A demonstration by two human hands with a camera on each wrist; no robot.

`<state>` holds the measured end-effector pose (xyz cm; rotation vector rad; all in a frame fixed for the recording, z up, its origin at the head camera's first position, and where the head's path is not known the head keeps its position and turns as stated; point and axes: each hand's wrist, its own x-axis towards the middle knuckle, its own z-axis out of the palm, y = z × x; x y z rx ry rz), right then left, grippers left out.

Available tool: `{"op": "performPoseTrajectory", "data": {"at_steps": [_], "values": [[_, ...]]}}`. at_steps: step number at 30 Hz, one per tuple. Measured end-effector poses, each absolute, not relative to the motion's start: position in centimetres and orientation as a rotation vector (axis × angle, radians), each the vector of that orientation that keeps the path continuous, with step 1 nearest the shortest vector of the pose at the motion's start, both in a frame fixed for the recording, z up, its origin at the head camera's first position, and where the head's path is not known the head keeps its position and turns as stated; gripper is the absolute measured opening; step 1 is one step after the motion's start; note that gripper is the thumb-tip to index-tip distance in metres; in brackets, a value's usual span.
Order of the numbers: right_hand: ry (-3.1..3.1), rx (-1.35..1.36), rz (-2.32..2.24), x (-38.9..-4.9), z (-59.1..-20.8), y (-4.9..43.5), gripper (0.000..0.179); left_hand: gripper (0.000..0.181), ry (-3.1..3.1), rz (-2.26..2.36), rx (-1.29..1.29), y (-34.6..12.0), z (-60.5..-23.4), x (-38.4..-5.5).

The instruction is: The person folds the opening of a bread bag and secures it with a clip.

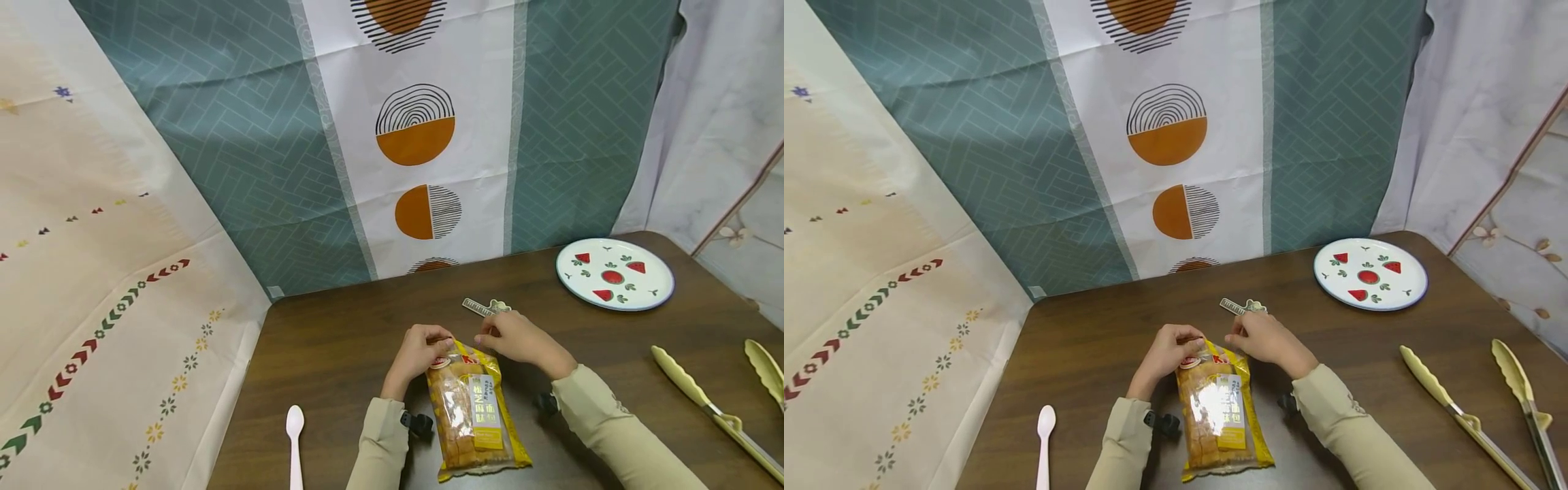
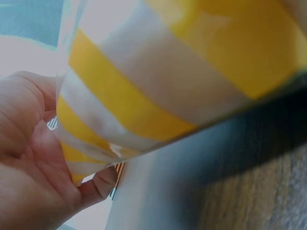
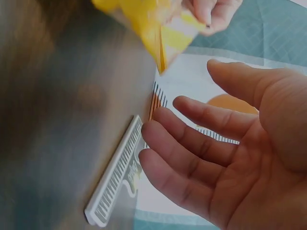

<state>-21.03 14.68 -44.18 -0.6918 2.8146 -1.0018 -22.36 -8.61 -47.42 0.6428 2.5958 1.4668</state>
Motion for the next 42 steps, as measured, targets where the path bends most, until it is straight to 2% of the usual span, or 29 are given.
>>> {"op": "performPoseTrajectory", "data": {"at_steps": [11,21,42], "values": [[2.934,-0.637,-0.951,-23.1,-43.7,16.1,0.014,0.010,2.565,1.503,0.641,-8.6,-47.4,-22.3],[2.970,-0.614,-0.934,-25.3,-44.4,17.2,0.025,0.009,2.596,1.476,0.641,-8.8,-47.8,-22.5],[2.991,-0.538,-0.757,-28.1,-46.1,17.7,0.017,0.009,2.607,1.467,0.650,-8.7,-47.5,-22.3]]}}
